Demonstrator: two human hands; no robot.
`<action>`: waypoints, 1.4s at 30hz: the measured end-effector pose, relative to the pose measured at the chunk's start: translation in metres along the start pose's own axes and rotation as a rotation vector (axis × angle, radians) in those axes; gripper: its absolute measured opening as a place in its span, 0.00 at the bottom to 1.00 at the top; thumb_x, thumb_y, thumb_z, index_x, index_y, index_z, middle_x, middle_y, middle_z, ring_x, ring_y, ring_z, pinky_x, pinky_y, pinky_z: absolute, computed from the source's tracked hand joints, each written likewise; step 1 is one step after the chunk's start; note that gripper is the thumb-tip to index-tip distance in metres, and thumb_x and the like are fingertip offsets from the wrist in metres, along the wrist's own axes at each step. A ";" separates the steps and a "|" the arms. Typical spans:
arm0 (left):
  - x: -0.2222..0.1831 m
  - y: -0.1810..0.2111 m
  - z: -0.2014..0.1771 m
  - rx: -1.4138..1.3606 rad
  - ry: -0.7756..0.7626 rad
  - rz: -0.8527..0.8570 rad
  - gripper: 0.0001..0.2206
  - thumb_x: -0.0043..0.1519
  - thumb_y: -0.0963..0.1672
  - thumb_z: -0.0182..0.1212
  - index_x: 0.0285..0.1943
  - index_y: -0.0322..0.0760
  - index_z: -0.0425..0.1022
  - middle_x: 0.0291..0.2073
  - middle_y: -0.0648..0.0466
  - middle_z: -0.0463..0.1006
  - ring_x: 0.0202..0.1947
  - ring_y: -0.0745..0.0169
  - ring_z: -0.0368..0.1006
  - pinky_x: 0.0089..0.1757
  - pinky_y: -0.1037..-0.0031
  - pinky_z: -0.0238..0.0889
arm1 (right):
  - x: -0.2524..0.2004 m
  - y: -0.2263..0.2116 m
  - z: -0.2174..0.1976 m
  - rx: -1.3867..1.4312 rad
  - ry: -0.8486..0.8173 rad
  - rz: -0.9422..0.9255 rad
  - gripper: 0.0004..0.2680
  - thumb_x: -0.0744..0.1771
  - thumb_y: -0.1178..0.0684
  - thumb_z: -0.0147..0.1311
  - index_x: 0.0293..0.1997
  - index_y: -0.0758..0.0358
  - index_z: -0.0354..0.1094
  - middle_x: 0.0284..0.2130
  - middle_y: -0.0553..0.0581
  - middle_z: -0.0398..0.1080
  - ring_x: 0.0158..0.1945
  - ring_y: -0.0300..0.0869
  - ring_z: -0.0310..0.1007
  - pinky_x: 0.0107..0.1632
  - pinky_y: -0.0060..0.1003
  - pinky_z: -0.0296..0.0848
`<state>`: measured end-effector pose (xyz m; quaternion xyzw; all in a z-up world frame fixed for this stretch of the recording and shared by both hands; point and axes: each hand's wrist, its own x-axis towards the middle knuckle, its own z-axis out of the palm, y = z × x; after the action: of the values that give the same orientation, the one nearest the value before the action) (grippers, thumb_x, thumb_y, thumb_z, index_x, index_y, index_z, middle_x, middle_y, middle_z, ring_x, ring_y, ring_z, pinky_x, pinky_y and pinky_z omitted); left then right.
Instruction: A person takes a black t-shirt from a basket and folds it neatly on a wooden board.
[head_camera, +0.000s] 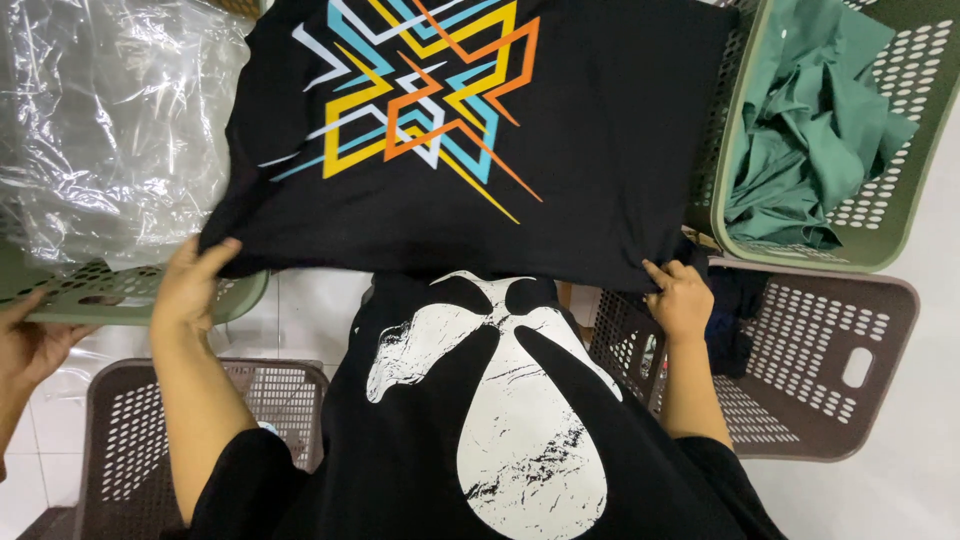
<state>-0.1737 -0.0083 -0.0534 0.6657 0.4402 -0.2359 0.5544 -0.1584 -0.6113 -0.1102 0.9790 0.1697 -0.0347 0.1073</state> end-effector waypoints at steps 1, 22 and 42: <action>0.007 -0.008 -0.004 -0.207 0.044 0.082 0.17 0.52 0.44 0.54 0.52 0.44 0.65 0.44 0.59 0.70 0.43 0.66 0.66 0.41 0.76 0.59 | 0.003 -0.003 -0.007 0.033 0.019 0.000 0.22 0.49 0.59 0.50 0.44 0.45 0.71 0.26 0.43 0.59 0.26 0.39 0.58 0.19 0.30 0.57; 0.058 -0.019 -0.018 0.332 0.241 0.359 0.12 0.51 0.46 0.65 0.35 0.35 0.70 0.30 0.57 0.70 0.30 0.67 0.64 0.31 0.75 0.58 | 0.012 0.004 -0.013 0.368 0.121 0.011 0.24 0.46 0.65 0.41 0.42 0.61 0.71 0.32 0.57 0.71 0.37 0.47 0.68 0.39 0.41 0.63; 0.034 -0.004 0.007 -0.506 0.052 0.510 0.10 0.56 0.42 0.54 0.45 0.43 0.62 0.45 0.57 0.68 0.44 0.69 0.64 0.50 0.78 0.60 | 0.020 0.005 0.003 0.377 0.122 -0.024 0.21 0.47 0.68 0.41 0.39 0.66 0.71 0.36 0.58 0.71 0.45 0.53 0.69 0.43 0.45 0.70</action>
<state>-0.1589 -0.0038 -0.0846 0.6016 0.3182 0.0433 0.7314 -0.1380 -0.6105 -0.1140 0.9800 0.1779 -0.0078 -0.0887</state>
